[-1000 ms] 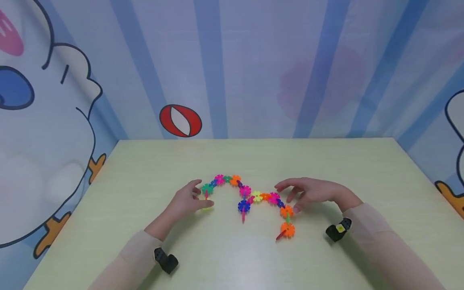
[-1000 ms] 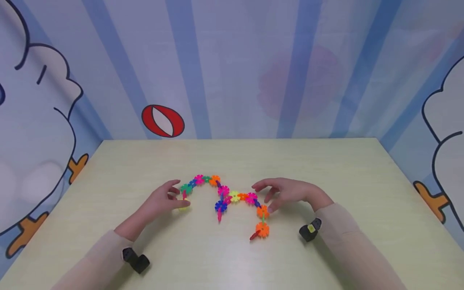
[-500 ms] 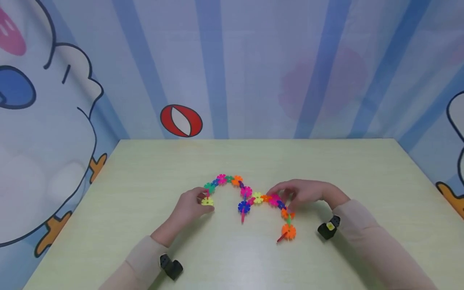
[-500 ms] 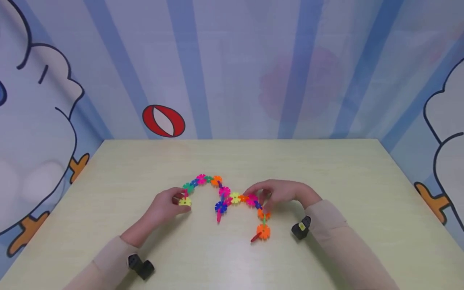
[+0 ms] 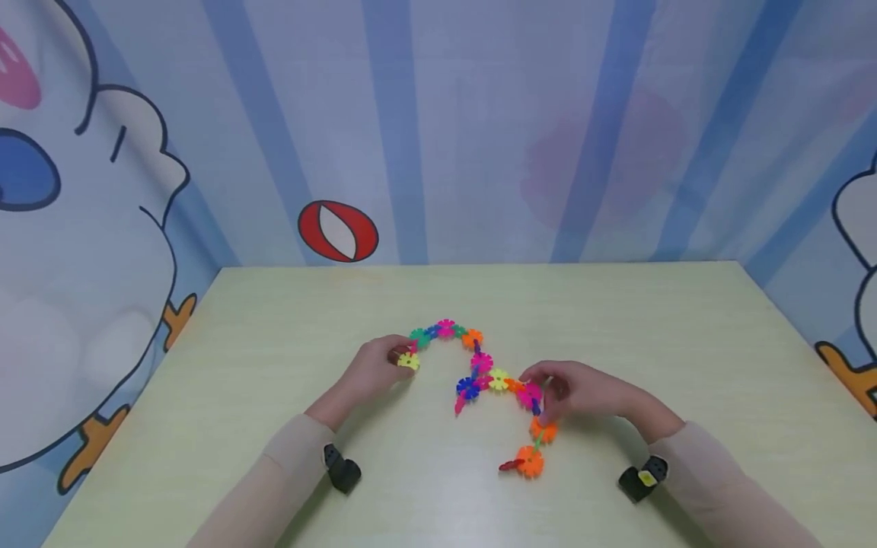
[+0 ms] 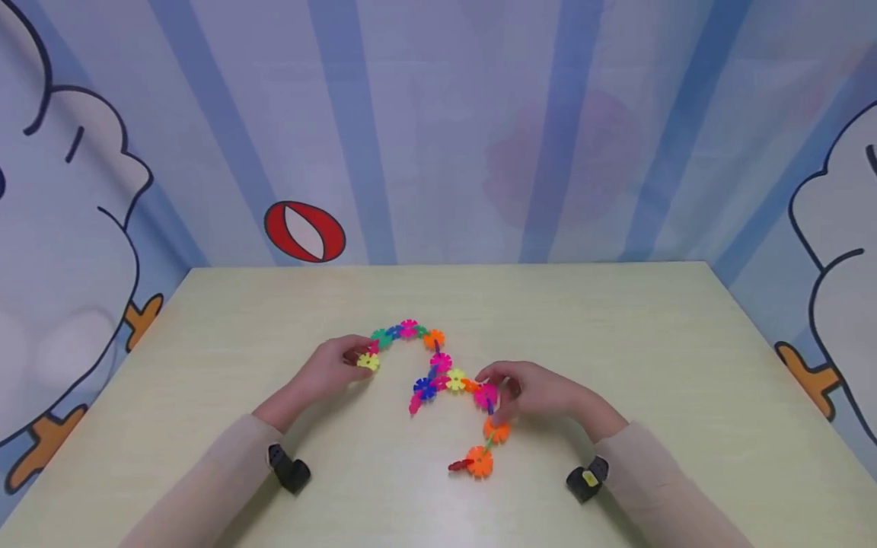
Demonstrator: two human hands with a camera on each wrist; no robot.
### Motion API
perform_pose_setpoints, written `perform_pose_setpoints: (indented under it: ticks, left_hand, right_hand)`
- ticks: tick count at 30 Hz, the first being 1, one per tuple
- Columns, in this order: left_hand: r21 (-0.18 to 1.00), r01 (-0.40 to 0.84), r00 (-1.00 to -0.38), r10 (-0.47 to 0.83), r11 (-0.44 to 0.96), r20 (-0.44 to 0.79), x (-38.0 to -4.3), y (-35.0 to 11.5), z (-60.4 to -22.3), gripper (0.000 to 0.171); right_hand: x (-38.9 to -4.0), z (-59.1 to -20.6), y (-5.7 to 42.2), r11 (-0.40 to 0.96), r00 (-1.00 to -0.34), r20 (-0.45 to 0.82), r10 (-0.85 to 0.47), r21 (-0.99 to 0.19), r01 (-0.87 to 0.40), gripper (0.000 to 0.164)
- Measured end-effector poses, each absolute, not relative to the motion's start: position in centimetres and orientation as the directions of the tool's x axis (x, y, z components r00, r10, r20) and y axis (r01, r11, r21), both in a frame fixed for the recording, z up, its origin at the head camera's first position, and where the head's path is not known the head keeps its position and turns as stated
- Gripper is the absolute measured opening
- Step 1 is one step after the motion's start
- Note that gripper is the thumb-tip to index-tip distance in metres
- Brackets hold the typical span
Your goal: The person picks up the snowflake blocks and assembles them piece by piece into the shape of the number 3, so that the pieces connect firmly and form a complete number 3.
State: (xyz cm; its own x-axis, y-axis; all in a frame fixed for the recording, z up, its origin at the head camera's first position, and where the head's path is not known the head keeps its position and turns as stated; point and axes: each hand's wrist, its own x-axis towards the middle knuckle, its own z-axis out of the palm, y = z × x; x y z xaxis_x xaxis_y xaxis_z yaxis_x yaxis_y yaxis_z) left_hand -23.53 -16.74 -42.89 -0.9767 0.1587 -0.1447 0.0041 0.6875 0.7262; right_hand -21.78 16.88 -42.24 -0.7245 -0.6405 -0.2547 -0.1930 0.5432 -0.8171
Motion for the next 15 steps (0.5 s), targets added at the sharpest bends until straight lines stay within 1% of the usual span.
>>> perform_pose_setpoints:
  ticks: [4, 7, 11, 15]
  left_hand:
    - [0.735, 0.002, -0.972, 0.173, 0.678, -0.157, -24.9, -15.8, -42.9, 0.044]
    - [0.738, 0.013, -0.967, 0.197, 0.675, -0.162, -26.0, -15.1, -42.8, 0.043]
    - [0.742, 0.048, -0.957, 0.244, 0.669, -0.158, -27.2, -14.3, -42.9, 0.043]
    - [0.755, 0.064, -0.948, 0.277, 0.652, -0.159, -28.1, -13.6, -43.1, 0.043]
  right_hand:
    - [-20.4, -42.3, 16.5, 0.569, -0.792, -0.256, -0.554, -0.811, -0.136, 0.056]
    - [-19.5, -42.4, 16.0, 0.584, -0.833, -0.244, -0.497, -0.804, -0.113, 0.055]
    - [-18.4, -42.4, 15.3, 0.613, -0.866, -0.229, -0.444, -0.783, -0.107, 0.053]
    - [-17.5, -42.0, 14.6, 0.641, -0.883, -0.226, -0.411, -0.76, -0.104, 0.055]
